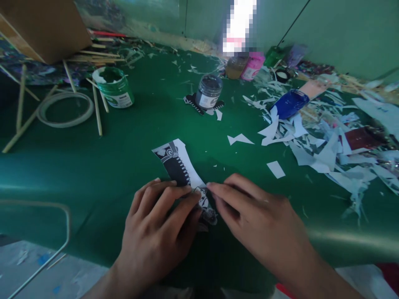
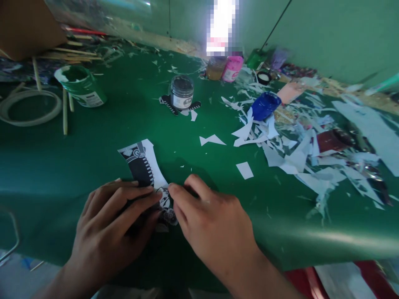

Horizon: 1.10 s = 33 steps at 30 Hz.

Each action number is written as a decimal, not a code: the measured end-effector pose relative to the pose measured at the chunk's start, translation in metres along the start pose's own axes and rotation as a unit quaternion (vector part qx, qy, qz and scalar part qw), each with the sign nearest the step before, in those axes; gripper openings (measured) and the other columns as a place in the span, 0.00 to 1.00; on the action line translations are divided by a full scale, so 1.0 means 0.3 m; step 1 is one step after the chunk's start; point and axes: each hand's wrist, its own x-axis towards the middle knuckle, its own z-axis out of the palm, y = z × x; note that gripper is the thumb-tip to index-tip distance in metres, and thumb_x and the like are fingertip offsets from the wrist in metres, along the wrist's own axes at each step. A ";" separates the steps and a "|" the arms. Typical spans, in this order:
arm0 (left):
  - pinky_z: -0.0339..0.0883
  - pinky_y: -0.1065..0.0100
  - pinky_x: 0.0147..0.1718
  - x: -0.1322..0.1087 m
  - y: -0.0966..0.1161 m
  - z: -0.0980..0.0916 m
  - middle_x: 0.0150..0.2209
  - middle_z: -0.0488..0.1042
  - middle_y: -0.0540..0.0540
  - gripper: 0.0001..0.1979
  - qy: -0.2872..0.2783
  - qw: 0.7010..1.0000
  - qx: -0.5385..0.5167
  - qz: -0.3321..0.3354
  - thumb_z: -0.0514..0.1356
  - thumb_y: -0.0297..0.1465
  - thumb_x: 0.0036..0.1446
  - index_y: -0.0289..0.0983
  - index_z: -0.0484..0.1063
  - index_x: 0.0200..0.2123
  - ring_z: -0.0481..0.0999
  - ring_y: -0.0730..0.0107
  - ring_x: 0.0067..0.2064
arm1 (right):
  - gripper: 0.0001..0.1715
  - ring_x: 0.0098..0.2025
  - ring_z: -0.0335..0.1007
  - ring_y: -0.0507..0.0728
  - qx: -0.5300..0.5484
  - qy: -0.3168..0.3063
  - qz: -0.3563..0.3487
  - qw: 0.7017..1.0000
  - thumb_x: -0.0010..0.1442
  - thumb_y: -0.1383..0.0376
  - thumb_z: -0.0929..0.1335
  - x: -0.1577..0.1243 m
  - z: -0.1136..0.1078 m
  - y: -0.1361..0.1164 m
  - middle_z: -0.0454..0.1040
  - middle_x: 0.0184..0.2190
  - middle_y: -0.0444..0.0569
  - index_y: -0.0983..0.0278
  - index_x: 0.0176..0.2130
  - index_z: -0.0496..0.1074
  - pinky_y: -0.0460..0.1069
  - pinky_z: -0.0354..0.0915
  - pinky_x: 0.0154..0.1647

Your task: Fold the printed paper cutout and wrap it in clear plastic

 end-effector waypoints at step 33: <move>0.64 0.55 0.42 -0.004 0.002 0.009 0.42 0.78 0.46 0.08 0.016 1.000 0.007 -0.008 0.62 0.27 0.55 0.38 0.76 0.39 0.71 0.55 0.45 | 0.17 0.16 0.61 0.49 -0.133 -0.075 0.006 0.988 0.58 0.73 0.63 0.004 -0.047 -0.080 0.76 0.36 0.43 0.61 0.45 0.73 0.48 0.51 0.14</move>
